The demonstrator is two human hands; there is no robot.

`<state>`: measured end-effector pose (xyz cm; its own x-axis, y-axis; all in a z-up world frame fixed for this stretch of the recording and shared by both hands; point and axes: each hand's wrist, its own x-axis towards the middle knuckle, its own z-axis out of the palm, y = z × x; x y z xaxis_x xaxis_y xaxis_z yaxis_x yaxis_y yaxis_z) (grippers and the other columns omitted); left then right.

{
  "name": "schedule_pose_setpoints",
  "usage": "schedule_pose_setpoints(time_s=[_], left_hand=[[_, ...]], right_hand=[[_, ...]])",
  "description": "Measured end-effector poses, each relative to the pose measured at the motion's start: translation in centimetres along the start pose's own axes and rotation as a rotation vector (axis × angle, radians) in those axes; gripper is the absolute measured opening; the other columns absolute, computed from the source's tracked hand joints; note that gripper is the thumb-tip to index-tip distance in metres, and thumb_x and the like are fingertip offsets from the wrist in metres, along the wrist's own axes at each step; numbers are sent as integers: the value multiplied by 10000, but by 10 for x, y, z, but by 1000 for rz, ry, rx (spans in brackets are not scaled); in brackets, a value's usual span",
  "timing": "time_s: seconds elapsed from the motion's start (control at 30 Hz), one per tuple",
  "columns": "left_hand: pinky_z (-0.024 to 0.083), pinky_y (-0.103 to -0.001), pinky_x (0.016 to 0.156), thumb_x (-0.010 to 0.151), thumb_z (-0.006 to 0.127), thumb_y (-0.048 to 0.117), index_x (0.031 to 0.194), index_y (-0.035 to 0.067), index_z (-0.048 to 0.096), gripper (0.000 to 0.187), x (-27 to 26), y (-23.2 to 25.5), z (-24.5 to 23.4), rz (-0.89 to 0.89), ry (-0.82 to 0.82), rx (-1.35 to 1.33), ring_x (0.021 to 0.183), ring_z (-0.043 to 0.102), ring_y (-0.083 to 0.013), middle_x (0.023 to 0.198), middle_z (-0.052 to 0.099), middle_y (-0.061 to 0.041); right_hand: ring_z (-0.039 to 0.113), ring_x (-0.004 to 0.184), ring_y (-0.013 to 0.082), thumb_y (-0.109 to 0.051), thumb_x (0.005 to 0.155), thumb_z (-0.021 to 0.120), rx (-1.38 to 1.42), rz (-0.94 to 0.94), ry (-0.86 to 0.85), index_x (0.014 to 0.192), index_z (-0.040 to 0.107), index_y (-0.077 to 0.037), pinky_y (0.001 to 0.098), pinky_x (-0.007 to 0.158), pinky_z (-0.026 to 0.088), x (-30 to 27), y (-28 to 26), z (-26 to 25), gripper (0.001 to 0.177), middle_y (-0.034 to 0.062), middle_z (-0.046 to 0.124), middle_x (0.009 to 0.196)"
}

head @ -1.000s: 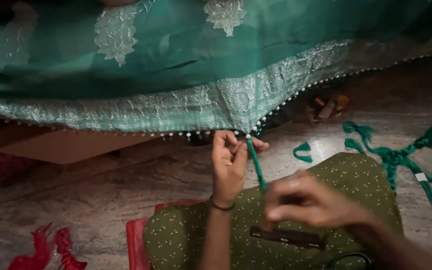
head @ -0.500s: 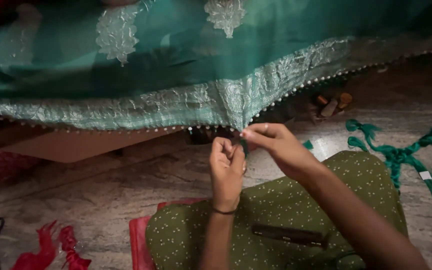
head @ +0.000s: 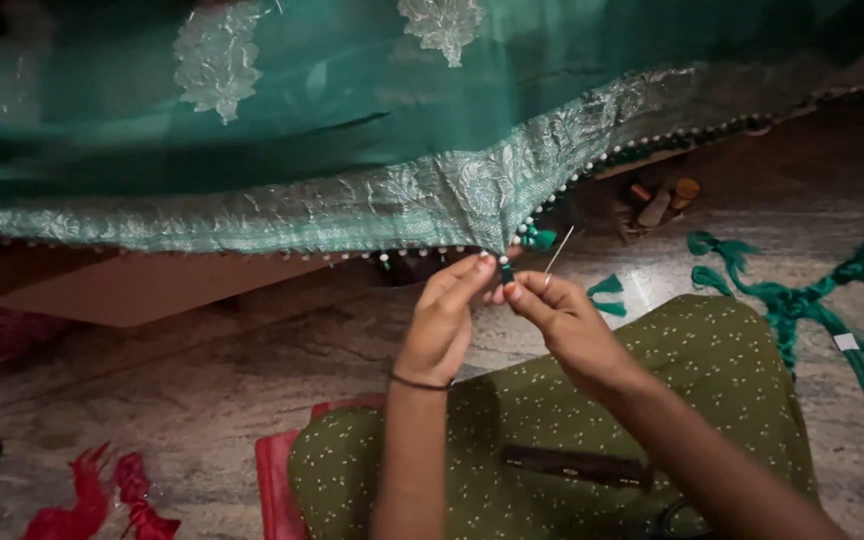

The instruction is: Attaching decorative tassels and beads to the edge of a fabric garment.

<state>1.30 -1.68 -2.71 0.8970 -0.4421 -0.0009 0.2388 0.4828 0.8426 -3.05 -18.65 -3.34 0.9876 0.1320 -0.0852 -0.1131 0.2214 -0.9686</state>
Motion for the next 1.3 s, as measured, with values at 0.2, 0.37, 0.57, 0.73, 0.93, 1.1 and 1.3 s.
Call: schedule_pose_setpoints(time_s=[0.2, 0.37, 0.57, 0.73, 0.93, 1.1, 1.3], left_hand=[[434, -248, 547, 1062, 621, 217, 1169, -9, 691, 260, 13, -4, -9, -168, -58, -178, 649, 552, -73, 781, 610, 4], [471, -302, 474, 1037, 625, 243, 1153, -15, 672, 287, 12, 9, 0, -198, -48, -231, 577, 562, -105, 747, 600, 6], [501, -281, 902, 1066, 655, 196, 1153, -65, 740, 289, 21, -9, -15, 90, 11, 148, 943, 629, -97, 992, 718, -34], [481, -279, 907, 999, 667, 199, 1082, -27, 764, 259, 13, 4, 2, 148, 178, 310, 959, 641, -92, 1012, 754, -34], [483, -381, 908, 981, 688, 130, 1043, 21, 815, 179, 3, 11, 10, 400, 370, 1066, 1000, 612, -275, 928, 700, -125], [476, -470, 992, 947, 713, 119, 992, -26, 748, 156, -6, -6, 7, 608, 427, 1188, 1108, 631, -372, 1074, 721, -162], [572, -309, 764, 1039, 588, 153, 1087, -9, 700, 203, -7, -32, 27, 415, 468, 690, 871, 742, -185, 1018, 740, -95]], right_hand=[[677, 915, 173, -194, 1049, 560, 117, 126, -103, 1037, 693, 12, 359, 897, 515, 13, -3, -12, 246, 72, 721, 947], [709, 867, 219, -224, 1021, 560, 204, 286, -160, 1069, 695, 11, 400, 886, 549, 12, -42, -13, 275, 99, 730, 931], [731, 815, 257, -343, 1011, 514, 151, 432, -216, 1061, 713, 46, 426, 848, 575, 5, -59, -41, 439, 165, 768, 896], [729, 753, 247, -343, 1031, 496, 72, 429, -221, 1055, 707, 91, 393, 779, 567, -2, -50, -59, 483, 178, 778, 883], [650, 663, 172, -206, 997, 561, 72, 443, -194, 1098, 728, 76, 295, 619, 530, -24, -20, -73, 343, 122, 730, 782], [591, 637, 122, -183, 1001, 588, -15, 455, -156, 1061, 736, 35, 252, 595, 480, -38, 20, -76, 270, 57, 682, 729], [631, 692, 95, -212, 1011, 591, -87, 447, -109, 1026, 738, -3, 251, 664, 513, -40, 64, -36, 256, 10, 702, 762]])
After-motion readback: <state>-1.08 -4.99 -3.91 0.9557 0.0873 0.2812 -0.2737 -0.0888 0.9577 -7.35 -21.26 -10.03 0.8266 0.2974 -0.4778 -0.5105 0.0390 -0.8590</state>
